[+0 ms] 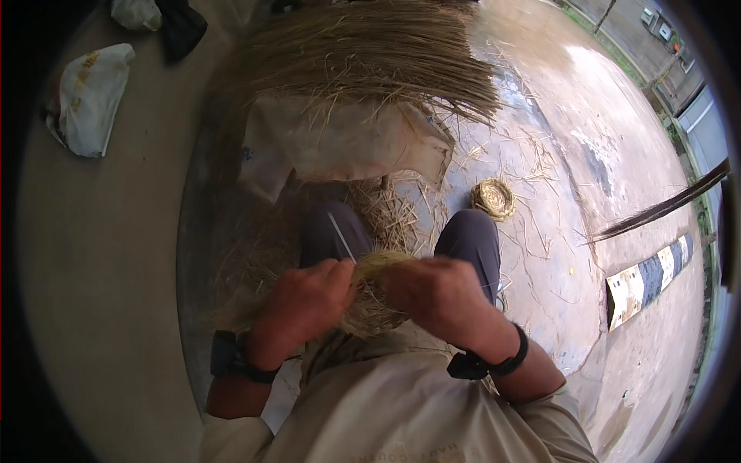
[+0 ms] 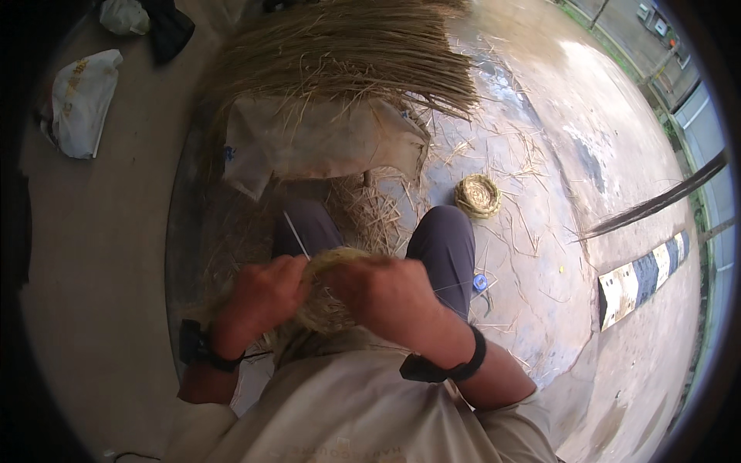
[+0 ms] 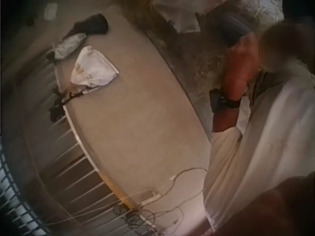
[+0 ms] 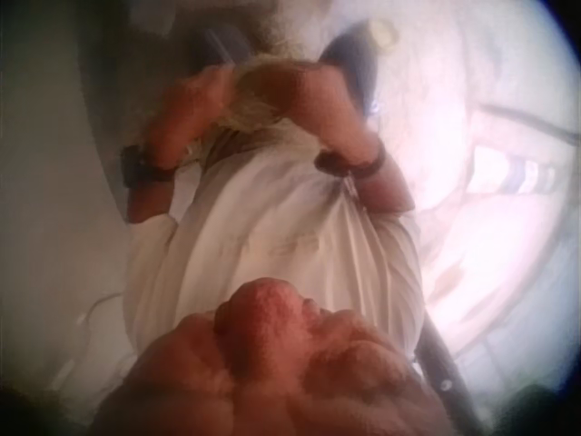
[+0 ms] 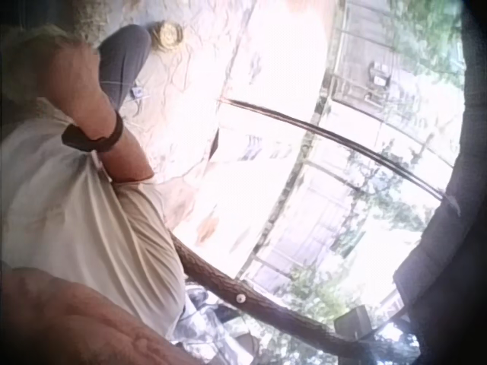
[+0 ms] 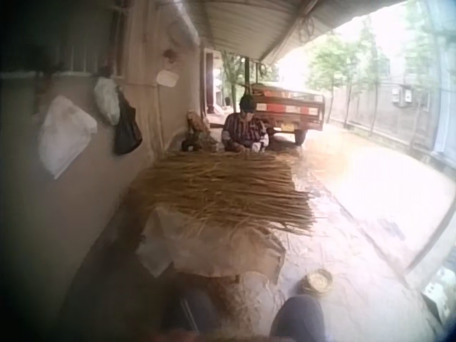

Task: Weaving a small circular basket from straw coils using a needle and thread.

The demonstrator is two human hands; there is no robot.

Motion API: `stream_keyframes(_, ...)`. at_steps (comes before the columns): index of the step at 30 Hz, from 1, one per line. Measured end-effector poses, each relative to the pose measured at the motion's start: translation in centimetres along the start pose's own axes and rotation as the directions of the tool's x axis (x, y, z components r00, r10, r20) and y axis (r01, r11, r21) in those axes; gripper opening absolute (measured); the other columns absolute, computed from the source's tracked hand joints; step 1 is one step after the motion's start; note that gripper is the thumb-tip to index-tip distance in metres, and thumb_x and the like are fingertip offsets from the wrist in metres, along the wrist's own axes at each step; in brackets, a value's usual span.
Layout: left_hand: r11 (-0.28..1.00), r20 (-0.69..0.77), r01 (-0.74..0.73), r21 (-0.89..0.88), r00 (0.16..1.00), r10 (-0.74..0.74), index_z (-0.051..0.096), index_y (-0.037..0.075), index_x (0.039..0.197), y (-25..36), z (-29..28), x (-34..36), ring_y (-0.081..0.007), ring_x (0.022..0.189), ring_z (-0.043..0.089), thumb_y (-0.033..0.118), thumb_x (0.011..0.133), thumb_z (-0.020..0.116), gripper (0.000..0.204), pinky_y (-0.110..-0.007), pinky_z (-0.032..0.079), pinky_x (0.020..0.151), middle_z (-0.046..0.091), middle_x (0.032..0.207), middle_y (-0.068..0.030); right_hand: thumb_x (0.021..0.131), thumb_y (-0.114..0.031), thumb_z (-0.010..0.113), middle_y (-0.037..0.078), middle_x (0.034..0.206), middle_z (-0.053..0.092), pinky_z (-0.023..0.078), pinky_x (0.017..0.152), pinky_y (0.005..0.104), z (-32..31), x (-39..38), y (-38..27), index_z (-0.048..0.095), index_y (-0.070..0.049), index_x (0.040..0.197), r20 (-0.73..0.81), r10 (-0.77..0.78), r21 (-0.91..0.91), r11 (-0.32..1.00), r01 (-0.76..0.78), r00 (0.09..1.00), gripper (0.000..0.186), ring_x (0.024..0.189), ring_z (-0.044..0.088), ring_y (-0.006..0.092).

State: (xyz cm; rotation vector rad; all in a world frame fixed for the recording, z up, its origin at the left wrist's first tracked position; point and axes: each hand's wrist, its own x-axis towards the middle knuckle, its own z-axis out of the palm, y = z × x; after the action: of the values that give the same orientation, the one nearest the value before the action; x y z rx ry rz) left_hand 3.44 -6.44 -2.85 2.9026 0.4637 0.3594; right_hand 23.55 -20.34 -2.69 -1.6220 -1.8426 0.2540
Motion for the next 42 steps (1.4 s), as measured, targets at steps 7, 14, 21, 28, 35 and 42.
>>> stream_keyframes(7, 0.972, 0.01, -0.234, 0.02, 0.972, 0.234, 0.058, 0.005, 0.098, 1.3, 0.7, 1.0, -0.0243, 0.065, 0.07, 0.011, 0.088, 0.067, 0.015, -0.038, 0.056, 0.053, 0.06, 0.076, -0.0071, 0.097, -0.019, 0.066, 0.011, 0.084, 0.069, 0.055, 0.066, 0.0401, 1.4, 4.6, 2.9, 0.071, -0.003, 0.099, 0.222, -0.013, -0.14, 0.989, 0.045, 0.975, 0.017, 0.073, 0.07, 0.0272)
stream_keyframes(14, 0.964, 0.071, -0.252, 0.081, 0.967, 0.246, 0.061, 0.005, 0.101, 1.3, 0.7, 0.6, -0.0242, 0.065, 0.067, 0.013, 0.087, 0.068, 0.017, -0.04, 0.055, 0.056, 0.061, 0.081, -0.0075, 0.106, -0.02, 0.062, 0.01, 0.077, 0.067, 0.053, 0.064, 0.0345, 0.0, 6.1, 3.6, 0.069, 0.004, 0.101, -0.129, 0.25, 0.468, 0.869, -0.163, 0.959, 0.026, 0.068, 0.066, 0.0176)
stream_keyframes(21, 0.916, 0.186, -0.085, 0.392, 0.982, 0.011, 0.064, 0.007, 0.109, -3.8, -1.6, -1.1, -0.0282, 0.068, 0.068, 0.016, 0.094, 0.066, 0.018, -0.042, 0.055, 0.059, 0.064, 0.093, -0.0075, 0.105, -0.02, 0.064, 0.012, 0.083, 0.071, 0.055, 0.059, 0.0359, -6.1, 1.5, 1.1, 0.072, 0.003, 0.108, -0.11, 0.325, 0.984, 0.167, 0.057, 0.939, 0.025, 0.067, 0.07, 0.0225)
stream_keyframes(28, 0.78, -0.026, 0.426, 0.459, 0.884, -0.467, 0.061, 0.007, 0.109, -17.9, -8.6, -8.4, -0.0411, 0.082, 0.071, 0.015, 0.096, 0.063, 0.015, -0.051, 0.056, 0.065, 0.071, 0.095, -0.0192, 0.096, -0.005, 0.066, 0.019, 0.086, 0.072, 0.055, 0.063, 0.037, -15.0, -8.0, 5.9, 0.073, -0.002, 0.108, -0.08, 0.358, -0.319, 0.875, -0.364, 0.93, 0.014, 0.071, 0.071, 0.0328)
stream_keyframes(35, 0.691, -0.081, 0.499, 0.523, 0.836, -0.542, 0.065, 0.005, 0.111, -24.1, -11.3, -16.8, -0.0432, 0.089, 0.07, 0.015, 0.098, 0.063, 0.017, -0.053, 0.056, 0.076, 0.07, 0.098, -0.0217, 0.112, -0.037, 0.043, 0.027, 0.09, 0.071, 0.052, 0.069, 0.059, -28.6, -28.0, 23.6, 0.063, -0.008, 0.102, -0.753, 0.408, -0.51, 0.135, -0.85, 0.516, 0.036, 0.085, 0.069, 0.0504)
stream_keyframes(42, 0.802, 0.066, 0.456, 0.387, 0.853, -0.517, 0.059, 0.005, 0.097, -18.0, -9.3, -12.6, -0.0454, 0.086, 0.067, 0.018, 0.098, 0.063, 0.014, -0.055, 0.053, 0.072, 0.067, 0.094, -0.0214, 0.112, -0.047, 0.038, 0.023, 0.092, 0.072, 0.049, 0.07, 0.0578, -29.4, -33.7, 28.6, 0.065, -0.01, 0.104, -0.754, 0.522, -0.39, 0.133, -0.911, 0.399, 0.047, 0.082, 0.067, 0.0471)
